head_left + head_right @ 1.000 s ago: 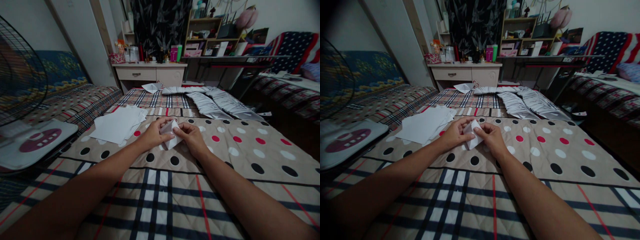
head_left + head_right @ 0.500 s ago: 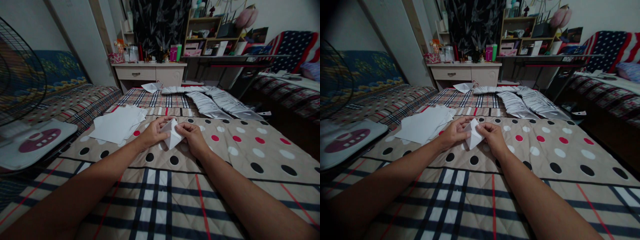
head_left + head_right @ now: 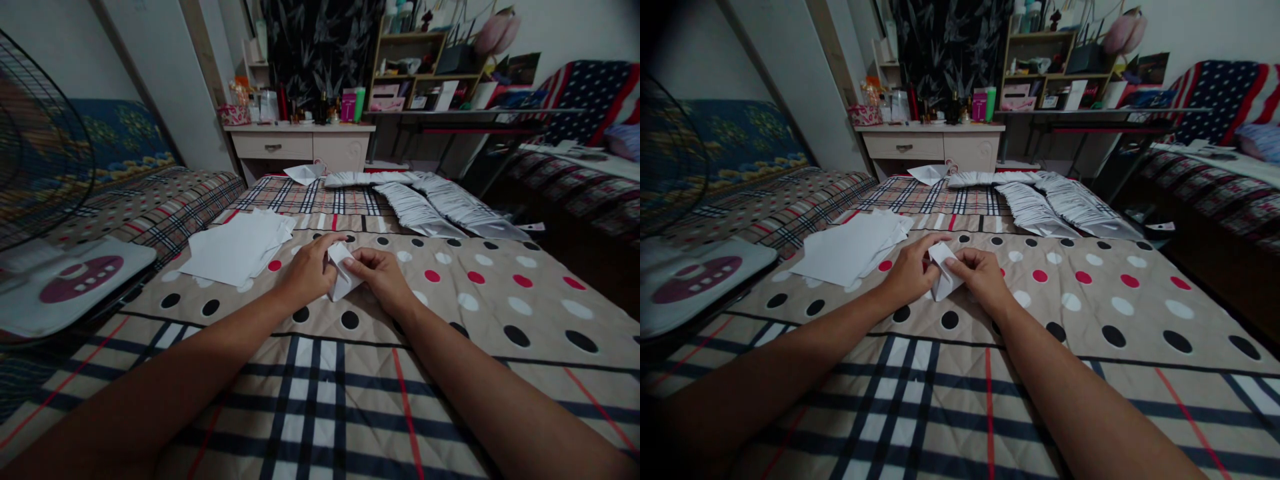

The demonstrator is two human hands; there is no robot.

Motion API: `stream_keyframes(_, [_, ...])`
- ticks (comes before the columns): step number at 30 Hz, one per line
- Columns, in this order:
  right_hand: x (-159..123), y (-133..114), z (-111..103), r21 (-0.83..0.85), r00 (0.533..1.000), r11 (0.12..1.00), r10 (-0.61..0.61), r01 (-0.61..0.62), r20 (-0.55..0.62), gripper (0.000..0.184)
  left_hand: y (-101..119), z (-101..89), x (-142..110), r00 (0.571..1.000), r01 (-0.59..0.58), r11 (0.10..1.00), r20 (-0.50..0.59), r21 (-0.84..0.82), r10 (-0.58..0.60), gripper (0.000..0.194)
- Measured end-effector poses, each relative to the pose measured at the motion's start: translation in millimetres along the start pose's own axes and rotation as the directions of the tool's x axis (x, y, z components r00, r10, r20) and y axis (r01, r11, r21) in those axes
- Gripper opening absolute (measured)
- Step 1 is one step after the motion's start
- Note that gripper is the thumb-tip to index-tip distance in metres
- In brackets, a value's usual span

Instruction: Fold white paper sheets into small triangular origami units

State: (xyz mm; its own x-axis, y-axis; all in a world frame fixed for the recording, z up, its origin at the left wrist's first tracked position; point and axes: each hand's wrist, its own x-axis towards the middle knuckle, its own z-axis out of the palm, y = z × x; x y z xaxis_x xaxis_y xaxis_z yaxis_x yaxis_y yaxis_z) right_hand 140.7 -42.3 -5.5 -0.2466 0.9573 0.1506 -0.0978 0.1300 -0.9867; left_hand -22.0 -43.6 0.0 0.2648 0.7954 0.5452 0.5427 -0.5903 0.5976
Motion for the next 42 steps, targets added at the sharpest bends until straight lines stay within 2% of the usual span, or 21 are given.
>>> stream_keyframes(3, [0.5,2.2,-1.1,-0.009,1.000,1.000,-0.006,0.005,-0.023,0.033,-0.1,0.5,1.7,0.997,0.048,0.999,-0.055,-0.013,-0.049,0.048])
stream_keyframes(6, [1.3,4.9,-2.5,-0.026,0.997,1.000,-0.002,0.000,-0.077,0.035,-1.5,1.2,3.8,0.982,0.152,0.981,-0.092,-0.121,-0.164,0.035])
stream_keyframes(9, [1.4,5.8,-2.9,-0.064,0.991,0.998,-0.014,0.006,-0.130,0.036,-3.5,2.5,4.6,0.965,0.208,0.961,-0.120,-0.180,-0.231,0.023])
stream_keyframes(12, [1.3,5.2,-2.3,-0.086,0.986,0.996,-0.022,0.007,-0.166,0.036,-5.1,3.9,4.0,0.961,0.216,0.960,-0.132,-0.180,-0.242,0.013])
stream_keyframes(16, [2.0,5.6,-2.0,-0.098,0.977,0.995,-0.033,0.012,-0.212,0.033,-6.0,5.3,3.0,0.962,0.204,0.958,-0.139,-0.201,-0.234,0.011])
stream_keyframes(21, [3.6,9.8,-3.5,-0.253,0.965,0.966,-0.115,0.054,-0.235,0.033,-2.9,5.4,2.4,0.969,0.177,0.969,-0.141,-0.173,-0.202,0.010])
stream_keyframes(26, [4.6,12.4,-5.1,-0.372,0.958,0.927,-0.139,0.038,-0.249,0.029,2.5,4.2,1.5,0.968,0.183,0.968,-0.141,-0.170,-0.207,0.009])
stream_keyframes(29, [4.3,12.2,-5.3,-0.410,0.954,0.911,-0.153,0.036,-0.256,0.026,3.1,4.3,1.0,0.977,0.167,0.964,-0.100,-0.205,-0.190,0.010])
stream_keyframes(31, [4.0,11.7,-5.1,-0.402,0.954,0.914,-0.166,0.054,-0.251,0.025,1.2,5.2,1.5,0.979,0.172,0.941,-0.053,-0.292,-0.195,0.014])
stream_keyframes(35, [3.5,10.3,-5.1,-0.337,0.960,0.935,-0.186,0.108,-0.207,0.023,-6.0,8.0,3.7,0.954,0.266,0.839,0.006,-0.475,-0.299,0.019])
stream_keyframes(39, [1.3,8.0,-4.6,-0.335,0.966,0.929,-0.215,0.156,-0.145,0.028,-8.8,9.0,4.0,0.919,0.367,0.765,0.079,-0.529,-0.386,0.022])
stream_keyframes(42, [-1.6,5.4,-2.7,-0.357,0.970,0.916,-0.226,0.183,-0.085,0.034,-7.3,8.1,3.3,0.921,0.370,0.763,0.105,-0.531,-0.374,0.024])
